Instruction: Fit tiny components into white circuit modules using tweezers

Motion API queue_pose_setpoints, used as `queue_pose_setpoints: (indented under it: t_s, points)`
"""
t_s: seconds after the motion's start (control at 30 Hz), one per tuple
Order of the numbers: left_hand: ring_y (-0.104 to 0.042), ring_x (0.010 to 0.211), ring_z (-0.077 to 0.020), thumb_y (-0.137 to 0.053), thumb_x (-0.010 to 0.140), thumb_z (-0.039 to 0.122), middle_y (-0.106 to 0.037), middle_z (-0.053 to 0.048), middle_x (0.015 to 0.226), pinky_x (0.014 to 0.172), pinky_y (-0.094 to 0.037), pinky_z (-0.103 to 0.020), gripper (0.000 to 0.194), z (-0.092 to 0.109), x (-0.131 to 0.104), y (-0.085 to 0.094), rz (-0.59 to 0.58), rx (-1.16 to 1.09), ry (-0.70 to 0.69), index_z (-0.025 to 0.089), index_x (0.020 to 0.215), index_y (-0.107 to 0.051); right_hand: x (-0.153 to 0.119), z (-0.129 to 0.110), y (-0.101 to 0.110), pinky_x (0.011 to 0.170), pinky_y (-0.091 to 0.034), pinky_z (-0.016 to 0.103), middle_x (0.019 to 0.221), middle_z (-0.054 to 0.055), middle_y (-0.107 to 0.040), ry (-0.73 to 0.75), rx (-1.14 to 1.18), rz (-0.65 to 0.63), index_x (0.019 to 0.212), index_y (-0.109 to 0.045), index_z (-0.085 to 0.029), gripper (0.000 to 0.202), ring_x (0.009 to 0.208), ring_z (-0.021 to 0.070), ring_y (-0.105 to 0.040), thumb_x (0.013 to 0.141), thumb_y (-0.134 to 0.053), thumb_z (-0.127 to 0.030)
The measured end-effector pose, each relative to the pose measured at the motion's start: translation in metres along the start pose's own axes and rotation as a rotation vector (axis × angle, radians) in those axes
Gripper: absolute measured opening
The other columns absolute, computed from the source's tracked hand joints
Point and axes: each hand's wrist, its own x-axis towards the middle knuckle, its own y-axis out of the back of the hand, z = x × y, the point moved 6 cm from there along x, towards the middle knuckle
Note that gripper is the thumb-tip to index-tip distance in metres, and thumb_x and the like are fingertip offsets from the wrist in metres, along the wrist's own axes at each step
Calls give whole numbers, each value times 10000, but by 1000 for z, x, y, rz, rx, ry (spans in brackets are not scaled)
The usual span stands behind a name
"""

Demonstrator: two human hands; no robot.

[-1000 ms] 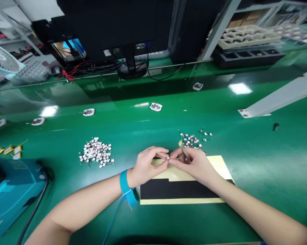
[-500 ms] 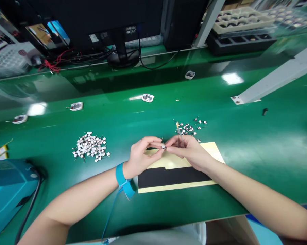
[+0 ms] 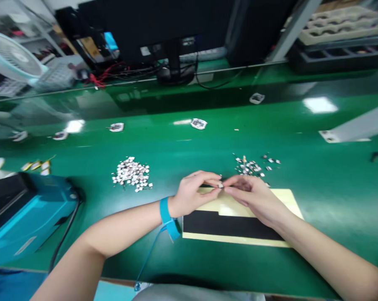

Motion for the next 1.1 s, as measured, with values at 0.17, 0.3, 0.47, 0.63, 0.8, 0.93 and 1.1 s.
queue_pose_setpoints:
  t_s: [0.17, 0.3, 0.47, 0.63, 0.8, 0.93, 1.1]
  points:
    - [-603, 819, -119, -450, 821, 231, -672, -33, 851, 752, -497, -206, 200, 3, -3, -19, -193, 250, -95, 136, 986, -512, 0, -9, 14, 390, -258, 208, 448, -43, -391, 170, -483, 160, 661, -605, -158, 280, 409, 78, -325, 589, -636, -427]
    - [-556, 945, -141, -413, 840, 226, -634, -57, 993, 839, -456, -226, 267, 1, 4, -9, -416, 406, -118, 107, 1067, -489, 0, -15, 27, 396, -272, 218, 426, -46, -358, 279, -756, 239, 711, -626, -184, 327, 389, 89, -319, 645, -549, -495]
    - [-573, 885, -161, -477, 809, 215, -628, -51, 947, 798, -458, -268, 183, -24, 12, 86, -449, 756, 178, 147, 958, -558, -7, -45, 55, 410, -306, 232, 447, -2, -446, 400, -1091, 565, 635, -565, -173, 401, 415, 125, -427, 696, -468, -558]
    - [-583, 832, -221, -519, 771, 176, -595, -126, 915, 722, -457, -305, 186, -57, -9, 135, -624, 1037, 483, 89, 925, -576, -11, -51, 46, 421, -367, 215, 497, 23, -582, 506, -1050, 518, 663, -586, -173, 357, 419, 132, -526, 758, -435, -483]
    - [-585, 735, -199, -476, 767, 106, -606, -81, 793, 660, -441, -282, 135, -60, -10, 126, -629, 1018, 490, 127, 754, -608, -18, -40, 18, 331, -323, 205, 377, -13, -545, 639, -1153, 343, 685, -642, -176, 387, 285, 122, -474, 812, -348, -393]
    - [-580, 725, -201, -504, 748, 137, -613, -73, 796, 637, -429, -277, 108, -56, -4, 125, -630, 995, 509, 136, 751, -612, -20, -38, 11, 362, -371, 201, 530, -1, -645, 620, -1146, 253, 694, -639, -175, 305, 377, 133, -561, 792, -367, -272]
    - [-586, 704, -167, -487, 750, 173, -635, -46, 765, 619, -425, -236, 127, -53, -1, 125, -626, 902, 529, 137, 780, -605, -17, -36, 11, 428, -403, 191, 689, -8, -683, 519, -1054, 142, 736, -631, -193, 203, 498, 131, -610, 757, -432, -231]
